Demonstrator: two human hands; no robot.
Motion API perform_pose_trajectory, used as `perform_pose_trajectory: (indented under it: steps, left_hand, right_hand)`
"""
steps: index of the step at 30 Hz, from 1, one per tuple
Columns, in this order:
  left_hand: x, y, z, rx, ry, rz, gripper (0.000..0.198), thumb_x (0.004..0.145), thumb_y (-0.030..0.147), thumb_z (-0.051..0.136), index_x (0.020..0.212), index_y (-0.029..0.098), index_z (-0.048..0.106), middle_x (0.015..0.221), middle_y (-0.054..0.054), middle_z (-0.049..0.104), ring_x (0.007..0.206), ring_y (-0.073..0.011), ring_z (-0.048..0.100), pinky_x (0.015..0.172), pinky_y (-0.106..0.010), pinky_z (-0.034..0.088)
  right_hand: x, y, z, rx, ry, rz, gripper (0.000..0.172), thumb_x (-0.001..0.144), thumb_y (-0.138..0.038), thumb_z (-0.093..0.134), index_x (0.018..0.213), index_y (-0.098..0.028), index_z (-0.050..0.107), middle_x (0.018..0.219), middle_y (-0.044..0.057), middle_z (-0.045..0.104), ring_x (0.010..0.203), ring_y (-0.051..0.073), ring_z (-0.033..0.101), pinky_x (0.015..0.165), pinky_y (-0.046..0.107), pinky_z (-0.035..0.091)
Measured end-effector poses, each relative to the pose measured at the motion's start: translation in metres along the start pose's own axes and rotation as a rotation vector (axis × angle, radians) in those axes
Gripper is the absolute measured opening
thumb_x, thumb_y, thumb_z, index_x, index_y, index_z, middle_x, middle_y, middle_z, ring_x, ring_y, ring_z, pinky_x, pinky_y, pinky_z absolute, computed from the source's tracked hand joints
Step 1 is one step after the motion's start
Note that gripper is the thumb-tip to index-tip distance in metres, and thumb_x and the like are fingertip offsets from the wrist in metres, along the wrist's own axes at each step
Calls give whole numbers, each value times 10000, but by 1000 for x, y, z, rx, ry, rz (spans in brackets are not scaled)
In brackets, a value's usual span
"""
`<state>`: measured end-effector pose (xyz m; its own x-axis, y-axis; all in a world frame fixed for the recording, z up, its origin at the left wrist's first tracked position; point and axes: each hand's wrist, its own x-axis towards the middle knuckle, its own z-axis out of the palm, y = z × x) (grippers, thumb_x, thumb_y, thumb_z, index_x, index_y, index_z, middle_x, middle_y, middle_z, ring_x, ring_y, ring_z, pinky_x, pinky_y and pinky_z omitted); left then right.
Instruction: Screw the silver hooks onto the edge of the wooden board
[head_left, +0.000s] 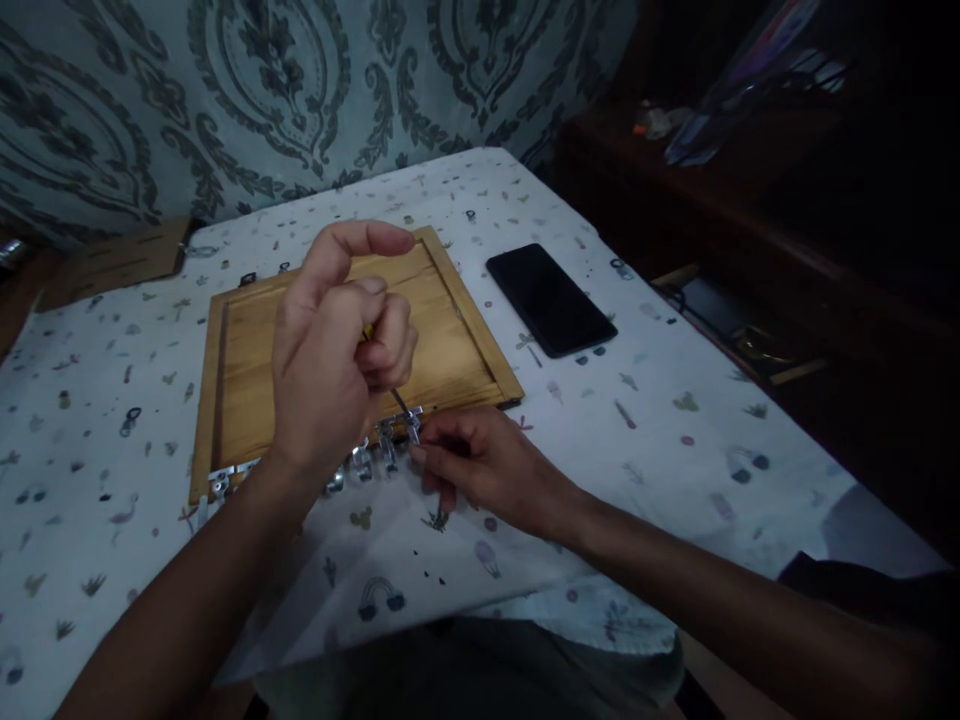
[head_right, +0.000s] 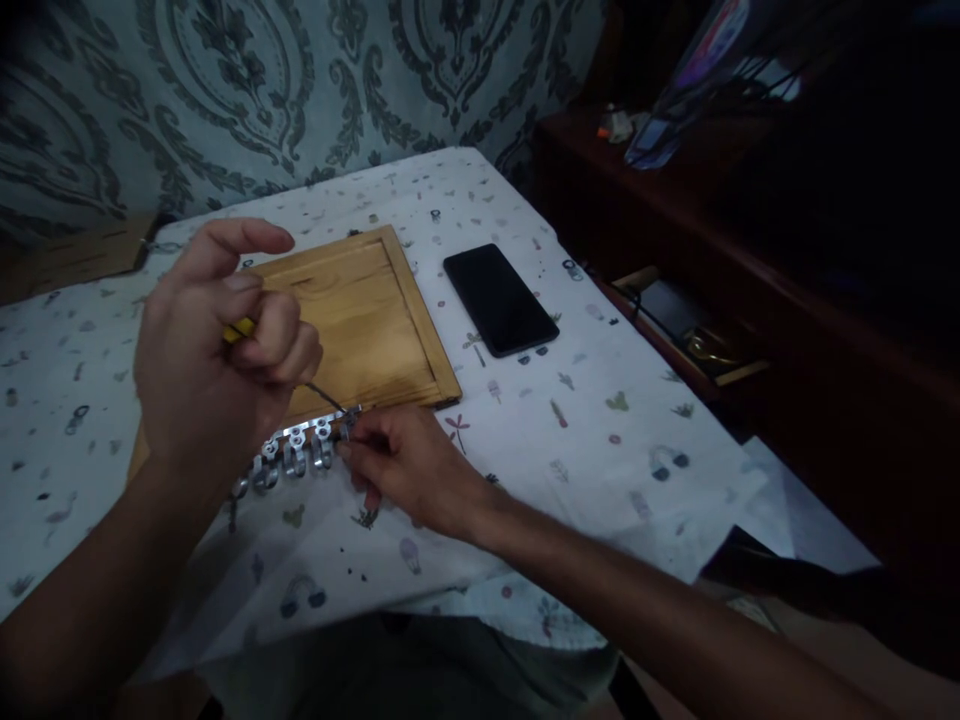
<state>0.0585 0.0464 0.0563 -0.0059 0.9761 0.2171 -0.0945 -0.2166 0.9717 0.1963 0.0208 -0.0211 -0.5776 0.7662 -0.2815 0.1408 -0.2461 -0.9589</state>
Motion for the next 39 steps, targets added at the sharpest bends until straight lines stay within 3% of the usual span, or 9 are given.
perform_pose_trajectory:
  steps: [5, 12, 21, 39]
  left_hand:
    - [1, -2, -6, 100, -65, 12, 58, 912, 250, 446, 942, 287, 479, 479, 103, 134, 394, -114, 90, 418, -283, 174]
    - [-4, 7, -5, -108, 170, 69, 186, 844, 61, 460, 817, 226, 543, 434, 92, 222, 379, -83, 123, 398, -239, 192]
    - [-10, 12, 6, -190, 220, 1, 246, 853, 23, 429, 772, 190, 590, 400, 81, 247, 364, -71, 133, 387, -205, 219]
    - [-18, 4, 6, -150, 186, 3, 265, 802, 0, 463, 795, 209, 625, 425, 73, 261, 384, -87, 146, 395, -240, 208]
  right_hand:
    - [2, 0, 0, -7, -4, 4, 269, 917, -173, 593, 648, -162, 583, 567, -31, 621, 431, 40, 567, 381, 142, 361]
    - [1, -1, -1, 9, -6, 10, 277, 922, -178, 603, 646, -155, 593, 564, -35, 621, 439, 36, 570, 394, 133, 371]
    - [2, -4, -1, 9, -13, 29, 303, 924, -158, 614, 622, -150, 590, 515, -45, 593, 420, 29, 542, 406, 138, 372]
    - [0, -1, -2, -16, -15, -15, 271, 912, -171, 604, 643, -159, 577, 573, -25, 631, 450, 42, 579, 436, 153, 410]
